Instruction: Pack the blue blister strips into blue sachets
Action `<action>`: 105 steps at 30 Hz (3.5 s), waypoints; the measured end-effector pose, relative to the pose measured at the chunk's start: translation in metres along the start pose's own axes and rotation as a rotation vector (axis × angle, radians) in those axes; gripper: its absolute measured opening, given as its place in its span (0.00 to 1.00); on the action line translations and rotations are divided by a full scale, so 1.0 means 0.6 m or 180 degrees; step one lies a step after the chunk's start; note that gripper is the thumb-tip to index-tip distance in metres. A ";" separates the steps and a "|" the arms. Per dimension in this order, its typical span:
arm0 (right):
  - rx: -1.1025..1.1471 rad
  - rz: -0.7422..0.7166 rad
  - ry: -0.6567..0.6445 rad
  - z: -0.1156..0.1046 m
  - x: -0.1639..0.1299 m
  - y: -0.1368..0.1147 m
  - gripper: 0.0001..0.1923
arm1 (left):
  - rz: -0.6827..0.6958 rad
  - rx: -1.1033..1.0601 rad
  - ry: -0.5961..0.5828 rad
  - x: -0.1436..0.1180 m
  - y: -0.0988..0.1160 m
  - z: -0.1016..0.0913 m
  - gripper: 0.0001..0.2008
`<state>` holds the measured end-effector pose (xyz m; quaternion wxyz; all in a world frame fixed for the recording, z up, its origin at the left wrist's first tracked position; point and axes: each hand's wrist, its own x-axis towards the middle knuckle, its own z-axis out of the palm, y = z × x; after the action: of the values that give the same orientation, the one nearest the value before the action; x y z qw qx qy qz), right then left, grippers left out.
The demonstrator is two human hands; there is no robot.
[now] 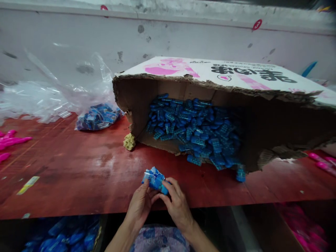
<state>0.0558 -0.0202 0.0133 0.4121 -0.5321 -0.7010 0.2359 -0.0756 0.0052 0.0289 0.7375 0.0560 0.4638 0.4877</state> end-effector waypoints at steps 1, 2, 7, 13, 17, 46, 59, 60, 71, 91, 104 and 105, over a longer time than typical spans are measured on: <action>-0.0036 -0.0089 -0.0003 0.006 -0.002 -0.001 0.20 | -0.0068 -0.0051 0.0004 -0.001 -0.001 0.000 0.09; 0.0016 -0.0165 -0.0038 0.009 -0.003 -0.002 0.21 | -0.0133 -0.0075 0.0021 -0.002 0.000 -0.001 0.08; 0.1291 0.0252 -0.0380 -0.004 0.010 -0.009 0.18 | -0.0539 0.0077 -0.0247 -0.003 0.014 -0.019 0.07; 0.2537 0.1102 -0.0735 -0.019 0.021 0.008 0.37 | -0.0763 0.0072 -0.1373 -0.010 0.019 -0.026 0.14; 0.3149 0.1068 -0.1148 -0.022 0.024 0.016 0.38 | -0.0804 0.0001 -0.1754 -0.011 0.019 -0.023 0.15; -0.1631 0.0334 -0.0577 0.043 0.069 0.027 0.11 | 0.0753 -0.0534 0.1049 -0.010 0.127 -0.097 0.10; -0.1360 -0.0311 -0.0413 0.015 0.089 0.053 0.07 | 0.0415 0.0779 0.0286 0.013 -0.011 -0.016 0.15; -0.1291 -0.0348 -0.0350 0.010 0.086 0.047 0.08 | 0.0440 0.0799 0.0378 0.011 -0.011 -0.014 0.16; 0.1089 0.1114 -0.0352 -0.003 0.062 0.021 0.14 | 0.0440 0.0692 0.0120 0.014 -0.019 0.013 0.11; 0.0324 0.1046 -0.0323 0.004 0.053 0.006 0.11 | 0.0313 0.0633 0.0180 0.032 -0.035 0.024 0.14; -0.2673 0.0826 -0.0293 -0.075 0.088 0.093 0.11 | -0.0568 0.0461 0.0400 0.004 -0.007 0.004 0.07; -0.2571 0.0811 -0.0387 -0.069 0.087 0.084 0.10 | -0.0586 0.0463 0.0404 0.003 -0.006 0.005 0.07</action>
<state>0.1126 0.0405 0.0144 0.0961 -0.7182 -0.6888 0.0224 -0.0706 0.0061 0.0275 0.7423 0.0356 0.5469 0.3856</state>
